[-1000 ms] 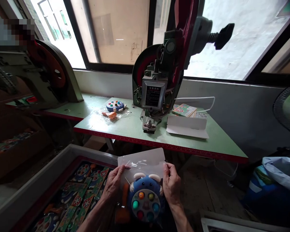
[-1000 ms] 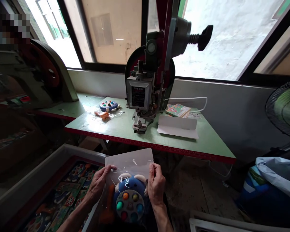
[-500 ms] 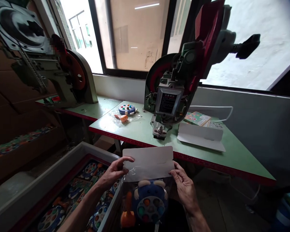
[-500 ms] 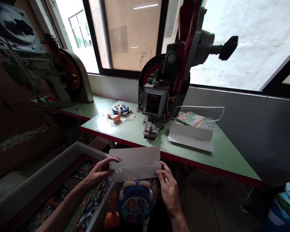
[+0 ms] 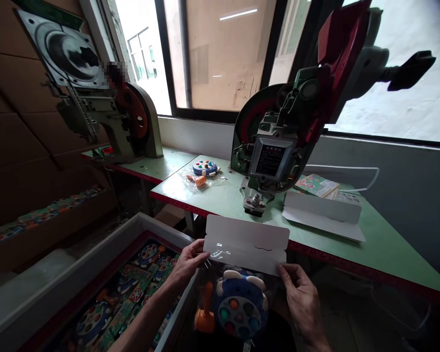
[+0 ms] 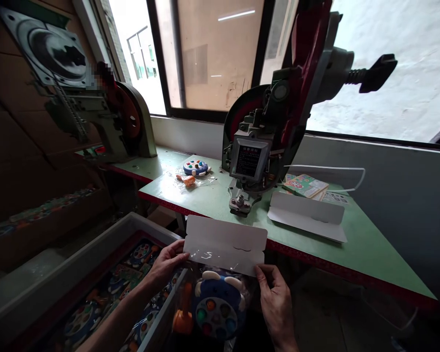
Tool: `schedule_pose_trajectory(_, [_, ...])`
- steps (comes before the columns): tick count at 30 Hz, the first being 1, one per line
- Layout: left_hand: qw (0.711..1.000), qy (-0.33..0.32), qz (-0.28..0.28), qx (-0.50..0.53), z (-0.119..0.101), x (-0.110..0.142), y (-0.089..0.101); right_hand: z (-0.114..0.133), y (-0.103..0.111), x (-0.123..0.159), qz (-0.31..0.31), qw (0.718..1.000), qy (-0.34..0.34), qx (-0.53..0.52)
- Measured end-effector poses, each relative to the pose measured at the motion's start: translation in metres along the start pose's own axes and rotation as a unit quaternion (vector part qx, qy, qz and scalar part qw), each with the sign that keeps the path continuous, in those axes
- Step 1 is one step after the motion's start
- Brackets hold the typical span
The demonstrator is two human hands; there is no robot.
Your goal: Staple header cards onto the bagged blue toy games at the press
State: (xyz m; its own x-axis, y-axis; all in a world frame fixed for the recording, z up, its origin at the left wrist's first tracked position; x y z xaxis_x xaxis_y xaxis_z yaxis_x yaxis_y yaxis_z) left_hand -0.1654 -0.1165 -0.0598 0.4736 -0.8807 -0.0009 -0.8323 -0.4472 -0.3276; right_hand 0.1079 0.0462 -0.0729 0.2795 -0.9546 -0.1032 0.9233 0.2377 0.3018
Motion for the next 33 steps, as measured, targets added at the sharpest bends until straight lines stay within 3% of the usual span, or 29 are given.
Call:
schedule_pose_trajectory(6, [0.991,-0.036,-0.037,-0.126,-0.016,-0.003,0.002,0.004,0.004,-0.003,-0.014,0.999,-0.003,0.028])
schedule_pose_trajectory(13, [0.994,-0.018,-0.018,-0.106,-0.019,-0.004,0.004,0.015,0.000,-0.001,-0.018,1.000,0.017,0.001])
schedule_pose_trajectory(19, [0.992,0.011,0.020,-0.124,-0.027,-0.010,0.008,0.008,-0.007,-0.009,-0.038,0.996,0.004,-0.079])
schedule_pose_trajectory(21, [0.992,0.023,0.025,-0.122,-0.029,-0.014,0.011,0.008,-0.008,-0.012,-0.021,0.989,-0.015,-0.147])
schedule_pose_trajectory(24, [0.992,0.045,0.047,-0.108,-0.031,-0.019,0.013,0.013,-0.008,-0.015,0.050,0.970,-0.044,-0.234])
schedule_pose_trajectory(28, [0.994,0.066,0.032,-0.077,-0.030,-0.019,0.015,0.017,-0.007,-0.018,0.147,0.948,-0.075,-0.273])
schedule_pose_trajectory(33, [0.996,0.061,0.017,-0.055,-0.018,-0.014,0.016,0.000,-0.011,-0.021,0.153,0.941,-0.101,-0.285])
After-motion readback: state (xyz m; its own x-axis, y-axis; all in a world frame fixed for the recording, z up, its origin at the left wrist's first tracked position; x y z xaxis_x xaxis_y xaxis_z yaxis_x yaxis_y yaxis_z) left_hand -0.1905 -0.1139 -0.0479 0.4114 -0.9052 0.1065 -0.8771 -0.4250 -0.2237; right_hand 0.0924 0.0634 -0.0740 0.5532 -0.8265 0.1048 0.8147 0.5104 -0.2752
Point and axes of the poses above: each hand's wrist, its own x-axis away from the middle knuckle, its own y-axis out of the back of the hand, z = x × y, the point moved 3 cm from there along -x, towards the middle knuckle, and after that the axes turned 3 degrees about x, right-handed, at the moved point
